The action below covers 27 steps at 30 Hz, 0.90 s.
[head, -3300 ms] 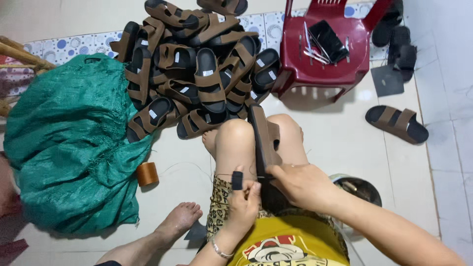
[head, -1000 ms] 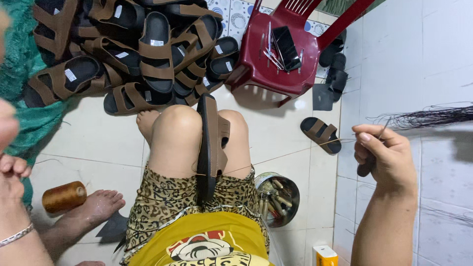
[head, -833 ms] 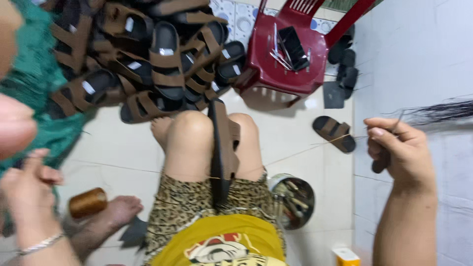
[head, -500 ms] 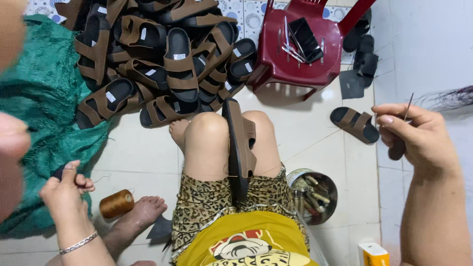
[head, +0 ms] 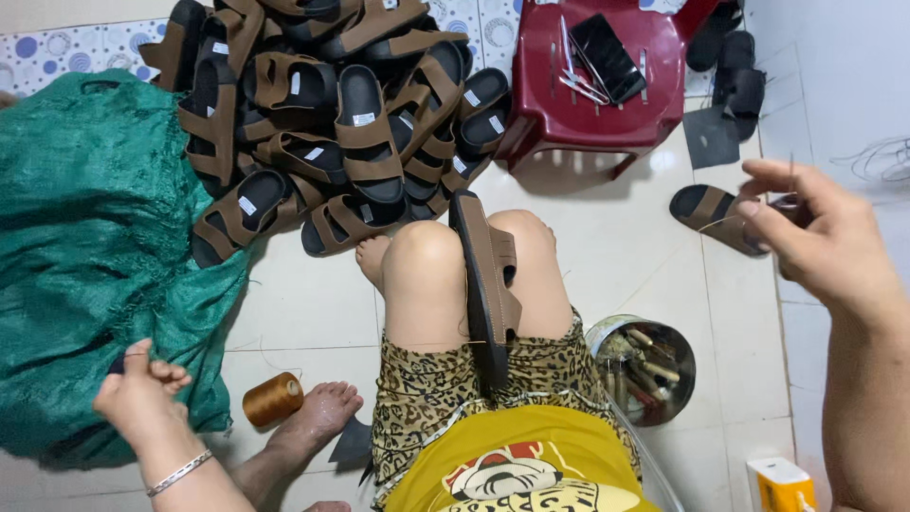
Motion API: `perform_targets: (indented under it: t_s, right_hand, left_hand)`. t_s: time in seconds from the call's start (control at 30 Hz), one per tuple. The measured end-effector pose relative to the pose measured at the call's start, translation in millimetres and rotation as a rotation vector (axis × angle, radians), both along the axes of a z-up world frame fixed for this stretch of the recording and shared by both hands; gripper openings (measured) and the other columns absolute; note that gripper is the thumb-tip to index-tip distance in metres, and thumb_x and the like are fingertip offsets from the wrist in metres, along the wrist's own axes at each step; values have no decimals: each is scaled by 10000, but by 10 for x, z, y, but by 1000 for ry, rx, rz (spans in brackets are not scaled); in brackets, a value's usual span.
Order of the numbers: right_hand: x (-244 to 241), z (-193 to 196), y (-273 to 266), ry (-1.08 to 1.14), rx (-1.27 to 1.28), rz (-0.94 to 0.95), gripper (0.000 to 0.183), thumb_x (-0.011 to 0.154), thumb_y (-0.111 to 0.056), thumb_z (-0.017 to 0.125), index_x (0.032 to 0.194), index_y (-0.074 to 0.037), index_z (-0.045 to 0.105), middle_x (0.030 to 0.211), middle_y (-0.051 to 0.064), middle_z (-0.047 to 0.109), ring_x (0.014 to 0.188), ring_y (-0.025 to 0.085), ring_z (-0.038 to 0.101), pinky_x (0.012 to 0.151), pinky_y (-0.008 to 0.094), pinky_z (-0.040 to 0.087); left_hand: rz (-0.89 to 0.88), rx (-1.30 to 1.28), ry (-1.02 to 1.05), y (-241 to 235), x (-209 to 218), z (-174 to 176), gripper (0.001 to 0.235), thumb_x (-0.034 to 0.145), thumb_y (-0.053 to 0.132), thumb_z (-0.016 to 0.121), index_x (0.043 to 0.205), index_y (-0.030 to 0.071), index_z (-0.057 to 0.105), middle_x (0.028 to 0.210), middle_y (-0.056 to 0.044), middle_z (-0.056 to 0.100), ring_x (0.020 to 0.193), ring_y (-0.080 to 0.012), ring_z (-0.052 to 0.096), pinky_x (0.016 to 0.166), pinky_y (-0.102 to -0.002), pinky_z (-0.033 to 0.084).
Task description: The person sits on the floor and sews a brown sandal using a needle and thread. They repeatedly pass the needle through the sandal strap and pull the thread to secure it. A pile of similar sandals is visible nearby.
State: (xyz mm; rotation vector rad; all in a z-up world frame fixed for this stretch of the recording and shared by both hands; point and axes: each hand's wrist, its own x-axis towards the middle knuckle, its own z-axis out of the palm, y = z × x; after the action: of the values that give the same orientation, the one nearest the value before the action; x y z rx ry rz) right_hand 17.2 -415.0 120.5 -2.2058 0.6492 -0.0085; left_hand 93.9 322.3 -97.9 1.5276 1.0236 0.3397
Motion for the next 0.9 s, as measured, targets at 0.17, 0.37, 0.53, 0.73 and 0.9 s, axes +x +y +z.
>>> perform_targets:
  t_s: [0.17,0.37,0.53,0.73,0.9]
  right_hand:
    - [-313,-202,513,41,-67,375,506,949,-164,630,1452,-131,585,1258,63,725,793,170,676,819,302,536]
    - [-515,-621,1251,99,-77,841,500,989,-289,577,1487,-285,535,1025,13,659,854,174,669,759,343,527]
    - [-500,-718,1438,45,-256,976,557,979,-283,623,1506,-391,477,960,-3,626,715,228,651,475,439,491]
    - [-402,-686,1467,-7,-270,1015,500,991,-291,611,1480,-339,523,979,17,670,655,275,671,443,446,504]
    - [-344,-664,1476,40,-300,1050,503,988,-301,602,1480,-364,517,992,2,672,692,297,679,440,480,515]
  left_hand:
    - [-681,1232,368,-342,-116,-191,339,948,128,579,1071,-164,700,1146,-329,636,1008,-487,617,892,-552,520]
    - [-1076,550,-300,-2579,-521,931,344,945,74,638,1266,-38,587,1231,-169,637,1112,-300,648,1021,-385,539]
    - [-1583,348,-520,-3134,-581,1158,700,909,269,768,1428,-82,456,1493,-296,494,1409,-416,494,1234,-499,367]
    - [-1729,482,-426,-3198,-556,1053,923,861,334,829,1536,-23,312,1605,-226,395,1479,-356,428,1090,-498,496]
    - [-1720,495,-401,-3189,-573,968,957,844,372,839,1551,12,304,1621,-210,387,1466,-351,458,944,-523,575]
